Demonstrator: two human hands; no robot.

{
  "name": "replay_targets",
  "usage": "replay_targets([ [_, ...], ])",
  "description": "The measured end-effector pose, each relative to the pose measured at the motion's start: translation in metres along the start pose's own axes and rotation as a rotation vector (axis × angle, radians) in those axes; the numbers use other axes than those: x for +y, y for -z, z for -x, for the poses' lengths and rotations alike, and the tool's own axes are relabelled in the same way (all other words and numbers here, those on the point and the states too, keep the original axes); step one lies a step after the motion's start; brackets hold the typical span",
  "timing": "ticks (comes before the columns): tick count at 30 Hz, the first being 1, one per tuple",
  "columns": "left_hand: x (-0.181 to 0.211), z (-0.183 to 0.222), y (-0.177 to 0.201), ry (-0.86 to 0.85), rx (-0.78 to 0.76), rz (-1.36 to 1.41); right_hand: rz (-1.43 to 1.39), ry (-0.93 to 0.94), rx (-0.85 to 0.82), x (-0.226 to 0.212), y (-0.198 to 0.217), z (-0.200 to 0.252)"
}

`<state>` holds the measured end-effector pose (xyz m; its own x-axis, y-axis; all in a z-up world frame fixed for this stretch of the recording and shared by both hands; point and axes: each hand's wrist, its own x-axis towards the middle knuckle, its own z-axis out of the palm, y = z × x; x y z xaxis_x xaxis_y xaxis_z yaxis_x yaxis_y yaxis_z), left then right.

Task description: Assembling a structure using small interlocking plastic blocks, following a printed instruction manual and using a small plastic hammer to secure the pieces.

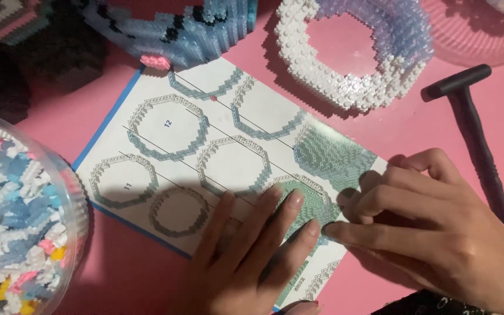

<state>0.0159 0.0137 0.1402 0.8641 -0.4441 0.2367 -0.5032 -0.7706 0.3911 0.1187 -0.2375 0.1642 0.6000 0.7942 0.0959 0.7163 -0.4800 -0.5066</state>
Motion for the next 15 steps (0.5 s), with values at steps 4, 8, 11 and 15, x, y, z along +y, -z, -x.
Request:
replay_targets([
  [4, -0.001, 0.002, 0.0, -0.019, -0.029, 0.009, -0.022, 0.046, -0.052, 0.003, 0.005, -0.003],
  [8, 0.002, 0.001, -0.003, 0.02, 0.019, -0.012, -0.057, 0.04, -0.022, 0.008, 0.006, -0.006],
  [11, -0.001, 0.002, -0.003, -0.005, -0.001, -0.022, -0.101, 0.009, -0.025, 0.006, 0.014, -0.014],
  [15, -0.002, 0.002, -0.003, -0.032, -0.033, -0.024, -0.09, 0.069, -0.057, 0.013, 0.017, -0.021],
])
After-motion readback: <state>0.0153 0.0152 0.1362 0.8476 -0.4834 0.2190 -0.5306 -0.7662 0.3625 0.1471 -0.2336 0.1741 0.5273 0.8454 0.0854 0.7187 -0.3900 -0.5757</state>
